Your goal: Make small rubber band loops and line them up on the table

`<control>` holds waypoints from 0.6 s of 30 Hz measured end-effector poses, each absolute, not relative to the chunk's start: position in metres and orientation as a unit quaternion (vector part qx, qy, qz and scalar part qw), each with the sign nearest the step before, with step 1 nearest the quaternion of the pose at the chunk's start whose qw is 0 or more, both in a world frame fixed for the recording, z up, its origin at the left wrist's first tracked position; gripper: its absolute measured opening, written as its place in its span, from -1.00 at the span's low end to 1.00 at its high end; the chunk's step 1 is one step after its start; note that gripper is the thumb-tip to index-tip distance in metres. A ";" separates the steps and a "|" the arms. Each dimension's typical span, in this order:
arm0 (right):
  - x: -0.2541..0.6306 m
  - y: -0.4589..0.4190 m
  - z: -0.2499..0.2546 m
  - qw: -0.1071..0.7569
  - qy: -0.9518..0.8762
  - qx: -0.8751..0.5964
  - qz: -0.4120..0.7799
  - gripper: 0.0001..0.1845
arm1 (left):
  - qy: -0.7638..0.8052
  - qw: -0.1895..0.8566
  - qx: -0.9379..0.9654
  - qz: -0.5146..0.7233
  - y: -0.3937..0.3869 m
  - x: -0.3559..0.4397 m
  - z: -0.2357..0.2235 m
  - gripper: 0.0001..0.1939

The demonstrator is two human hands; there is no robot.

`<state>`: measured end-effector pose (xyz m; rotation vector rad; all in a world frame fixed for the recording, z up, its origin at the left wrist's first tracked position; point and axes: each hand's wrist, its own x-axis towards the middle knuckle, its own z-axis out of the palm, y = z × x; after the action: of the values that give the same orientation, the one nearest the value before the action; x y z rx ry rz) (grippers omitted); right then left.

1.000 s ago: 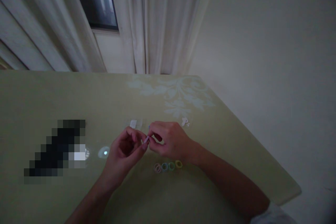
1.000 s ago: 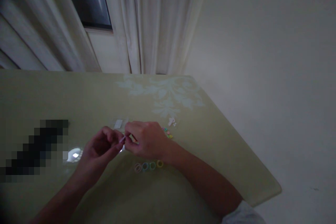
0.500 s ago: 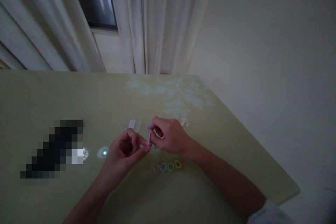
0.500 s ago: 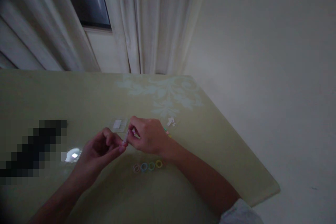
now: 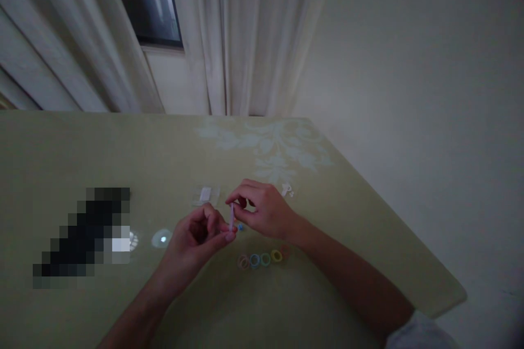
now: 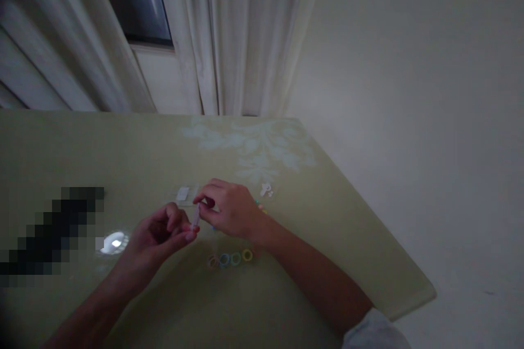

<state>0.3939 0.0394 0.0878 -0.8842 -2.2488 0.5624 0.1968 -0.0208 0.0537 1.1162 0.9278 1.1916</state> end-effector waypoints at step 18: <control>0.396 0.032 0.104 0.280 -0.798 -0.364 0.390 -0.92 | 0.405 0.566 0.475 0.539 -0.010 0.188 0.048 -0.71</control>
<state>0.3961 0.0321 0.1037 -0.9765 -2.1399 1.0460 0.1876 -0.0098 0.0480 1.1162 0.9525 1.2680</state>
